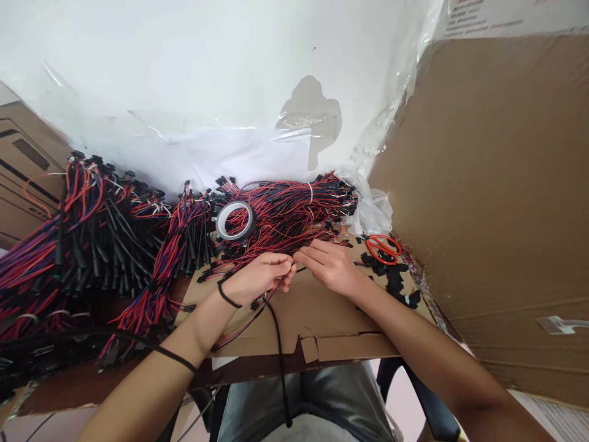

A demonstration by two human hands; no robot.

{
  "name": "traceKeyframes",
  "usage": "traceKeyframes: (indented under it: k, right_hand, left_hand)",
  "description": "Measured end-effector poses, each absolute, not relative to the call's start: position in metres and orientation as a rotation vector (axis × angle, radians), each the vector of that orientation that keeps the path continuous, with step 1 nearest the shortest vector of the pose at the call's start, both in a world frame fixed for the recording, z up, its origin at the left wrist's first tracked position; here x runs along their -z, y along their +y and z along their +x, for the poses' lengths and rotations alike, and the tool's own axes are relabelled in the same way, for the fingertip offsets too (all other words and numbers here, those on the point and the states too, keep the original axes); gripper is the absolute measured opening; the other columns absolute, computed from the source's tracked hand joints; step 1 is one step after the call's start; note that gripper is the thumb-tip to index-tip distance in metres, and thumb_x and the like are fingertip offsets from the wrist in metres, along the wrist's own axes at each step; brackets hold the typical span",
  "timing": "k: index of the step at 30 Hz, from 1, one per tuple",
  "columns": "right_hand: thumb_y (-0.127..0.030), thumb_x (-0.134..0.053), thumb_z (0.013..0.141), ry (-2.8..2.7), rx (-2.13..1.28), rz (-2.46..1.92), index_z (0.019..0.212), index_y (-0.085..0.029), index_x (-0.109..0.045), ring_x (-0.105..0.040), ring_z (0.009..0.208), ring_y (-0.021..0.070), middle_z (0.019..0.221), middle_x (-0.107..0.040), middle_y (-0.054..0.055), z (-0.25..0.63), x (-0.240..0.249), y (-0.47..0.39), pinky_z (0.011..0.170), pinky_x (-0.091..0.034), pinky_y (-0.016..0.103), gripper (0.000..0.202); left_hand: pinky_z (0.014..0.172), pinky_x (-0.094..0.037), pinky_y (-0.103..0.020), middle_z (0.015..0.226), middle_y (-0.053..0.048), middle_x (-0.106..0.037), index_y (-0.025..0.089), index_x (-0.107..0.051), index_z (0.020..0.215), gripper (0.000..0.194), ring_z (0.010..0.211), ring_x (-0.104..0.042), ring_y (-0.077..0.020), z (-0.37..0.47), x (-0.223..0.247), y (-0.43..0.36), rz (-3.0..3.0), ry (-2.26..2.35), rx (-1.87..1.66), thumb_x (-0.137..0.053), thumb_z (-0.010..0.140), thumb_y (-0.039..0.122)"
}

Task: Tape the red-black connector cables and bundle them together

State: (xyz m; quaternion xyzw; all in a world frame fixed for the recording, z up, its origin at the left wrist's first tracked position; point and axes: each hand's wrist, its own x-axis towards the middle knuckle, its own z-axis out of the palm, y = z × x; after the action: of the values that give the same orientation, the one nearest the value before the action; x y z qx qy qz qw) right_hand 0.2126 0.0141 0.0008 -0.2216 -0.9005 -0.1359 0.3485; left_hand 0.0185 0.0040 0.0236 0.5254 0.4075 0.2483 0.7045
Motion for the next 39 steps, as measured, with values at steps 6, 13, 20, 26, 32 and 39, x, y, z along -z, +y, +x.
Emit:
traceKeyframes:
  k: [6,13,20,26,32,39]
  right_hand:
    - [-0.013,-0.039,0.096,-2.312,0.454,-0.655,0.091,-0.014,-0.065,-0.05,0.067,0.0152,0.075,-0.066,0.006,0.212,0.002,0.017,0.059,-0.039,0.028,0.027]
    - [-0.012,-0.042,0.095,-2.276,0.522,-0.66,0.084,-0.012,-0.066,-0.048,0.065,0.0157,0.069,-0.063,0.005,0.209,0.001,0.014,0.057,-0.036,0.028,0.026]
    - [-0.011,-0.042,0.095,-2.257,0.544,-0.628,0.08,-0.011,-0.066,-0.046,0.065,0.0152,0.068,-0.063,0.005,0.207,-0.002,0.012,0.058,-0.036,0.028,0.028]
    - [-0.009,-0.041,0.095,-2.328,0.573,-0.687,0.072,-0.015,-0.062,-0.046,0.066,0.0161,0.067,-0.061,0.004,0.204,-0.002,0.012,0.058,-0.035,0.029,0.031]
    - [-0.013,-0.041,0.096,-2.359,0.562,-0.686,0.077,-0.014,-0.064,-0.049,0.068,0.0161,0.07,-0.063,0.006,0.203,-0.001,0.012,0.059,-0.039,0.029,0.03]
    - [-0.01,-0.046,0.093,-2.228,0.448,-0.597,0.106,-0.013,-0.065,-0.055,0.082,0.0164,0.099,-0.07,0.008,0.207,-0.007,0.014,0.071,-0.049,0.029,0.024]
  left_hand:
    - [0.058,-0.047,-0.026,0.07,-0.001,-0.051,0.016,-0.057,0.075,0.021,0.064,-0.048,-0.0128,0.023,-0.025,0.0,1.582,1.077,-0.673,-0.061,0.074,0.037]
    - [0.072,-0.043,-0.029,0.081,-0.008,-0.061,0.018,-0.063,0.077,0.024,0.076,-0.056,-0.018,0.031,-0.014,-0.012,2.434,1.469,-0.83,-0.045,0.089,0.028]
    - [0.053,-0.039,-0.024,0.057,-0.002,-0.056,0.017,-0.054,0.061,0.041,0.052,-0.05,-0.0123,0.027,-0.021,-0.004,1.928,1.341,-0.738,-0.036,0.091,0.038]
    - [0.06,-0.036,-0.025,0.068,-0.002,-0.057,0.017,-0.06,0.066,0.023,0.061,-0.048,-0.0123,0.029,-0.018,-0.006,2.329,1.473,-0.809,-0.051,0.082,0.03]
    - [0.053,-0.04,-0.025,0.055,-0.001,-0.055,0.017,-0.052,0.058,0.031,0.051,-0.05,-0.0119,0.028,-0.023,0.0,1.69,1.277,-0.717,-0.043,0.081,0.035]
    - [0.047,-0.039,-0.021,0.051,0.002,-0.053,0.015,-0.057,0.065,0.023,0.045,-0.049,-0.0089,0.025,-0.027,0.004,1.394,1.187,-0.793,-0.06,0.07,0.037]
